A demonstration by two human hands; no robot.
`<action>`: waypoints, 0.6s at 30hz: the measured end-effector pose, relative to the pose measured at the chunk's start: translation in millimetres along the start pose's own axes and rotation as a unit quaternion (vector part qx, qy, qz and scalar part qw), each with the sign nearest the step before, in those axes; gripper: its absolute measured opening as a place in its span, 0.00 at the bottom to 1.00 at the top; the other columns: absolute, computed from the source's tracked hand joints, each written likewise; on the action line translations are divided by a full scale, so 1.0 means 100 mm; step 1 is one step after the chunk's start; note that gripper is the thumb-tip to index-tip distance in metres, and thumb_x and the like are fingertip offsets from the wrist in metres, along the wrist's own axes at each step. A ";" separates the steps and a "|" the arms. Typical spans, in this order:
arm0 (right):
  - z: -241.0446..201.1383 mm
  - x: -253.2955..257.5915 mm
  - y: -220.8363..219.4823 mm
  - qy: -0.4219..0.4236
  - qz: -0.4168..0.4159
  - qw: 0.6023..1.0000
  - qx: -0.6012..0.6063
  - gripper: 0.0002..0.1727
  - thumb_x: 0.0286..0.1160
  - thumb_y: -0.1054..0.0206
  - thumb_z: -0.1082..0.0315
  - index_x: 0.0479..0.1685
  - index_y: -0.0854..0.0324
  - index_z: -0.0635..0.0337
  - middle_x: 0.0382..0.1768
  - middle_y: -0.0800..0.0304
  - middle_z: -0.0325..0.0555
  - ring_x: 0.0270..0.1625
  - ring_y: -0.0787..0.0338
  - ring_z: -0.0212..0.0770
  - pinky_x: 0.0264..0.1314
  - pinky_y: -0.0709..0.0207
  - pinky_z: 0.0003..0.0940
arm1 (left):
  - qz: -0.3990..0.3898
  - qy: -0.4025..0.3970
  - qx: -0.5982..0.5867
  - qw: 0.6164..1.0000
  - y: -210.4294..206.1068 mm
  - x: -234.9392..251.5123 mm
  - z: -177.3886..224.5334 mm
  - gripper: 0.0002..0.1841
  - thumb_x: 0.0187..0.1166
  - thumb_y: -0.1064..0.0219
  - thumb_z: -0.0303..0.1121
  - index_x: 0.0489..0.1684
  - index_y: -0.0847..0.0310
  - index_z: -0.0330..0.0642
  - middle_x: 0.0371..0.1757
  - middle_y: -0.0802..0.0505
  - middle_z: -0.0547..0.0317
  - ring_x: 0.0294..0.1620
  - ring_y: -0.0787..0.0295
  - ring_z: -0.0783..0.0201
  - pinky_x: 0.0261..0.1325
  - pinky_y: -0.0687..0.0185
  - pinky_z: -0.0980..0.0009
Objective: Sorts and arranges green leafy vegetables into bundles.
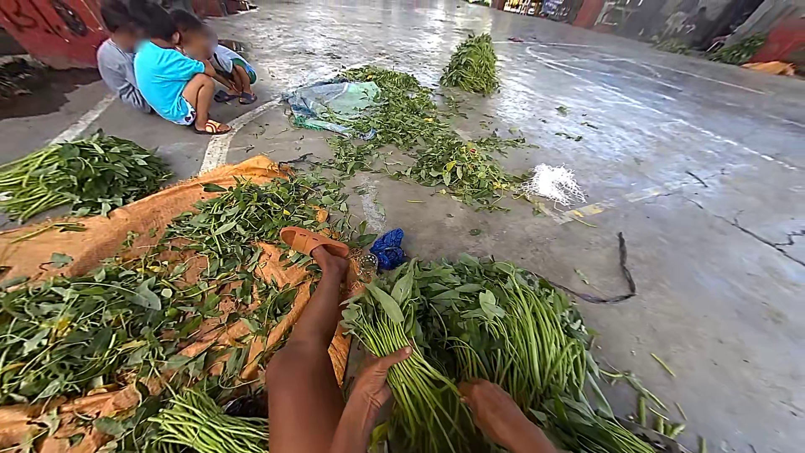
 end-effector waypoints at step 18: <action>-0.24 -0.43 1.32 0.146 0.305 0.623 0.705 0.38 0.73 0.28 0.74 0.82 0.45 0.66 0.51 0.14 0.55 0.46 0.10 0.38 0.51 0.15 0.33 | -0.060 -0.127 0.134 0.981 -1.14 -0.33 0.47 0.36 0.48 0.20 0.07 0.64 0.28 0.28 0.48 0.07 0.45 0.48 0.06 0.59 0.53 0.08 0.64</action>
Point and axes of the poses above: each hand's wrist, its own x-axis towards the middle knuckle, its own y-axis out of the back of the hand, z = x × y, the point moved 9 cm from there along x, towards the middle knuckle
